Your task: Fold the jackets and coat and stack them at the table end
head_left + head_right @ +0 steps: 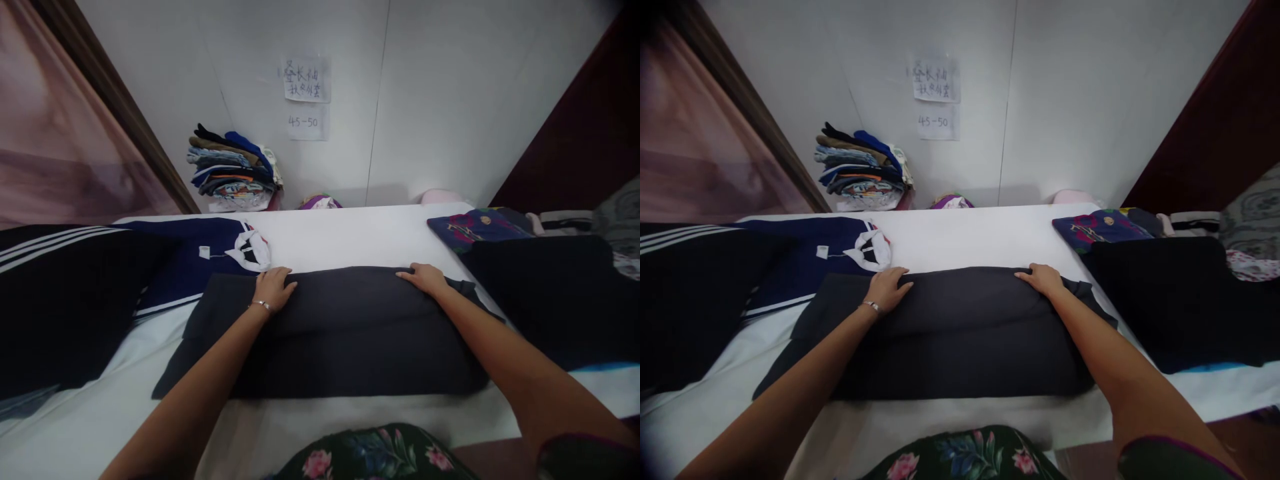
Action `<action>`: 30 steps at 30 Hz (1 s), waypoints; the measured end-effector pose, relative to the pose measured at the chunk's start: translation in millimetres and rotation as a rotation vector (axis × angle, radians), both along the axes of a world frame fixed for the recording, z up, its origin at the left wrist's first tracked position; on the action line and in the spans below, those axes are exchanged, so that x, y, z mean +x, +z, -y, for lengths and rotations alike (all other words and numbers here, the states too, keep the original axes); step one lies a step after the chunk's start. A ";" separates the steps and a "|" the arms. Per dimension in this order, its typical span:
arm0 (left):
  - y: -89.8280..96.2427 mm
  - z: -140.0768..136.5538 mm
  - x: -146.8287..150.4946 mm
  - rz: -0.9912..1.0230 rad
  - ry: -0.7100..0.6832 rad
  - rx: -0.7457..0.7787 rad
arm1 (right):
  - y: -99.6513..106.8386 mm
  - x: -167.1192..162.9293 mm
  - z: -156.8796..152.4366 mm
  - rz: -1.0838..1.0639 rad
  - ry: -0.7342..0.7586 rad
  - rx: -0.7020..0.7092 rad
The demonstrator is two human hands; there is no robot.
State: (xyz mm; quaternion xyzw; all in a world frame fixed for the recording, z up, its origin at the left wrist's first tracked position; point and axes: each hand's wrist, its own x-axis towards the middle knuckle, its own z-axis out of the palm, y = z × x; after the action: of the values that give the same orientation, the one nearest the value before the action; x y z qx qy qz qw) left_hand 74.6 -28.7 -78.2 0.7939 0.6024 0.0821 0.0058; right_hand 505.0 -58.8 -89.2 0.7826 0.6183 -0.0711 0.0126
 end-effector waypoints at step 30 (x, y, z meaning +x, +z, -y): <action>-12.7 27.3 4.1 -0.092 -0.052 -0.202 | 33.6 76.4 95.8 -0.249 -0.187 0.389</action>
State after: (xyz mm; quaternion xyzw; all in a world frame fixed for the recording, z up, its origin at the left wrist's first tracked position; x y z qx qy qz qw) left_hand 78.7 -56.0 -90.9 0.8077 0.5863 -0.0154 0.0603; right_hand 581.4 -154.6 -55.6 0.8092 0.5422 -0.0474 -0.2211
